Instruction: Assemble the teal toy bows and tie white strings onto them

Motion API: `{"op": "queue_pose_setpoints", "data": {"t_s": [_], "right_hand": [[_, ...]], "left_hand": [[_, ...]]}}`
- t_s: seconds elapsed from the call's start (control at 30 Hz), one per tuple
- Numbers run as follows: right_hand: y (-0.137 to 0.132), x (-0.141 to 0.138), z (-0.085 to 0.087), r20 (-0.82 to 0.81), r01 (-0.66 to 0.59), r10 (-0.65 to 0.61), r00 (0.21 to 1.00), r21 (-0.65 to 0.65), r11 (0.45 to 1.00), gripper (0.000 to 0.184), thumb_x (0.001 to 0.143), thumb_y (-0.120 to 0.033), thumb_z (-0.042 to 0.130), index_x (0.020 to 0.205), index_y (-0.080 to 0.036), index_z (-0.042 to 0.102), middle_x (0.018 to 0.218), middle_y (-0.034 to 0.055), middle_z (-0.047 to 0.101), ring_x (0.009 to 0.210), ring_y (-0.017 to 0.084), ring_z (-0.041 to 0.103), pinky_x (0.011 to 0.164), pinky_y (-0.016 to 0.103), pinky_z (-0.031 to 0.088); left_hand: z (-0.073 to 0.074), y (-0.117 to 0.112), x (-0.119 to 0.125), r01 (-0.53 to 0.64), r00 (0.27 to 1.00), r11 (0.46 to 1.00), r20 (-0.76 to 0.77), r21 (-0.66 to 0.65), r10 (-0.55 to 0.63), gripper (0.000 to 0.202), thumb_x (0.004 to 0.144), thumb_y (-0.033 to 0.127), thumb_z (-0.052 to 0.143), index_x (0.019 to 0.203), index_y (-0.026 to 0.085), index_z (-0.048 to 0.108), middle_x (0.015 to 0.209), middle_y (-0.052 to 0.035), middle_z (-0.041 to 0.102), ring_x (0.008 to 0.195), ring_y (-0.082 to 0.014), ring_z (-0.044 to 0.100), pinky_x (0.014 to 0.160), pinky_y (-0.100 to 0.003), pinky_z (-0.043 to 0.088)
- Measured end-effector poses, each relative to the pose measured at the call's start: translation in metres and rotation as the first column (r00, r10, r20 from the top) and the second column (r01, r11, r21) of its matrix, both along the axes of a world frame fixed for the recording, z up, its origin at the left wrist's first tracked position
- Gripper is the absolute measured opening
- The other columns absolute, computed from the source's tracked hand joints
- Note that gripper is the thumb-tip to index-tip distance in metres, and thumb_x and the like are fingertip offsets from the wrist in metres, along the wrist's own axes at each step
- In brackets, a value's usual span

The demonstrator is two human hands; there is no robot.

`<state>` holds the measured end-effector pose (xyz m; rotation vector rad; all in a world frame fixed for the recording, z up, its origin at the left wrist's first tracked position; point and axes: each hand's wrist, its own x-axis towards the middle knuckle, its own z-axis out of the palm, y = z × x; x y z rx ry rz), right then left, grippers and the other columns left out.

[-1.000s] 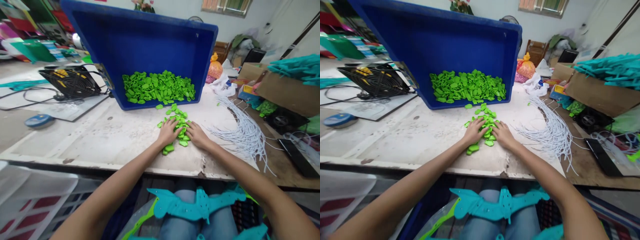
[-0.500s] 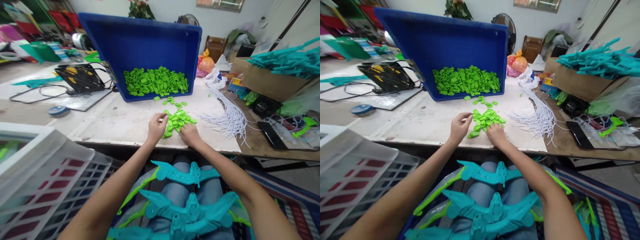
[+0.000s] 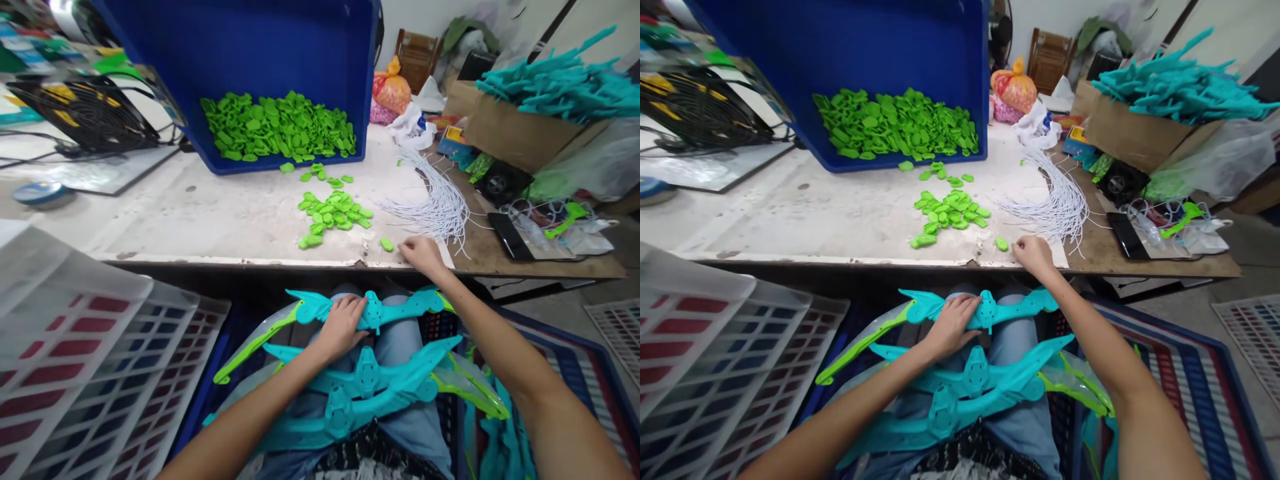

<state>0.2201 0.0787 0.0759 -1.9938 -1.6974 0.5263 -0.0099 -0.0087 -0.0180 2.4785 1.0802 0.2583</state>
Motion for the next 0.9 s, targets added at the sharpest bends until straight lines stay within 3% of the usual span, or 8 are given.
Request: {"op": "queue_pose_setpoints", "data": {"t_s": [0.07, 0.17, 0.3, 0.43, 0.57, 0.7, 0.77, 0.9], "right_hand": [[0.001, 0.004, -0.001, 0.221, -0.235, 0.192, 0.956, 0.190, 0.953, 0.019, 0.076, -0.016, 0.054, 0.086, -0.018, 0.069, 0.095, 0.0089, 0.072, 0.098, 0.025, 0.063, 0.088, 0.038, 0.048], [0.011, 0.007, -0.005, 0.314, -0.583, 0.519, 0.795, 0.160, 0.796, 0.031, 0.073, -0.006, 0.048, 0.096, -0.017, 0.067, 0.124, 0.0091, 0.063, 0.119, 0.023, 0.053, 0.101, 0.039, 0.042], [0.023, 0.013, -0.007, 0.335, -0.684, 0.643, 0.689, 0.006, 0.729, 0.020, 0.082, -0.012, 0.048, 0.090, -0.017, 0.066, 0.113, 0.0104, 0.067, 0.109, 0.024, 0.057, 0.096, 0.038, 0.044], [0.020, 0.016, -0.005, 0.371, -0.677, 0.623, 0.689, 0.023, 0.735, 0.014, 0.084, -0.015, 0.052, 0.091, -0.017, 0.064, 0.109, 0.0105, 0.066, 0.104, 0.025, 0.056, 0.094, 0.040, 0.043], [-0.017, 0.007, -0.013, 0.312, -0.608, 0.540, 0.782, 0.191, 0.771, 0.016, 0.089, -0.024, 0.051, 0.097, -0.018, 0.063, 0.110, 0.0105, 0.065, 0.102, 0.024, 0.056, 0.093, 0.041, 0.044], [-0.079, -0.012, -0.043, 0.187, -0.681, 0.657, 0.731, 0.264, 0.683, 0.022, 0.093, -0.033, 0.050, 0.103, -0.019, 0.063, 0.108, 0.0104, 0.066, 0.103, 0.022, 0.057, 0.090, 0.039, 0.047], [-0.102, -0.020, -0.059, 0.185, -0.709, 0.686, 0.704, 0.237, 0.664, 0.023, 0.094, -0.032, 0.049, 0.102, -0.018, 0.065, 0.107, 0.0118, 0.066, 0.101, 0.023, 0.057, 0.087, 0.039, 0.049], [-0.115, -0.026, -0.076, 0.204, -0.694, 0.664, 0.720, 0.225, 0.684, 0.022, 0.094, -0.029, 0.050, 0.100, -0.018, 0.068, 0.109, 0.0124, 0.067, 0.101, 0.024, 0.056, 0.087, 0.040, 0.049]], "left_hand": [[0.003, 0.005, 0.000, 0.004, 1.000, 1.000, -0.009, 0.002, -0.004, 0.072, 0.075, 0.028, 0.069, 0.139, 0.018, 0.040, 0.130, -0.0163, 0.056, 0.121, -0.0323, 0.048, 0.100, -0.049, 0.037], [0.011, 0.012, -0.002, 0.026, 0.998, 0.999, -0.049, -0.030, -0.028, 0.075, 0.073, 0.031, 0.071, 0.140, 0.017, 0.040, 0.126, -0.0166, 0.058, 0.118, -0.0329, 0.050, 0.096, -0.046, 0.040], [0.023, 0.031, -0.004, 0.089, 0.994, 0.979, -0.047, -0.185, -0.099, 0.074, 0.073, 0.036, 0.068, 0.139, 0.014, 0.042, 0.125, -0.0172, 0.060, 0.116, -0.0319, 0.054, 0.095, -0.039, 0.043], [0.024, 0.053, 0.006, -0.027, 0.999, 0.920, -0.049, -0.390, 0.009, 0.068, 0.072, 0.029, 0.067, 0.134, 0.011, 0.047, 0.116, -0.0169, 0.065, 0.108, -0.0315, 0.060, 0.088, -0.035, 0.045], [0.016, 0.061, 0.016, 0.038, 0.979, 0.715, 0.168, -0.698, 0.112, 0.045, 0.067, 0.029, 0.067, 0.110, 0.015, 0.060, 0.092, -0.0053, 0.069, 0.085, -0.0218, 0.063, 0.072, -0.027, 0.047], [0.015, 0.061, 0.016, 0.146, 0.918, 0.448, 0.289, -0.882, 0.271, 0.029, 0.067, 0.033, 0.067, 0.090, 0.015, 0.062, 0.070, 0.0032, 0.061, 0.064, -0.0122, 0.053, 0.061, -0.022, 0.042], [0.018, 0.061, 0.016, 0.168, 0.905, 0.382, 0.296, -0.909, 0.305, 0.027, 0.066, 0.034, 0.069, 0.083, 0.015, 0.061, 0.064, 0.0053, 0.056, 0.060, -0.0103, 0.048, 0.059, -0.022, 0.039], [0.019, 0.061, 0.017, 0.179, 0.891, 0.331, 0.295, -0.926, 0.344, 0.030, 0.065, 0.037, 0.072, 0.082, 0.015, 0.061, 0.064, 0.0053, 0.054, 0.061, -0.0099, 0.047, 0.058, -0.022, 0.037]]}}
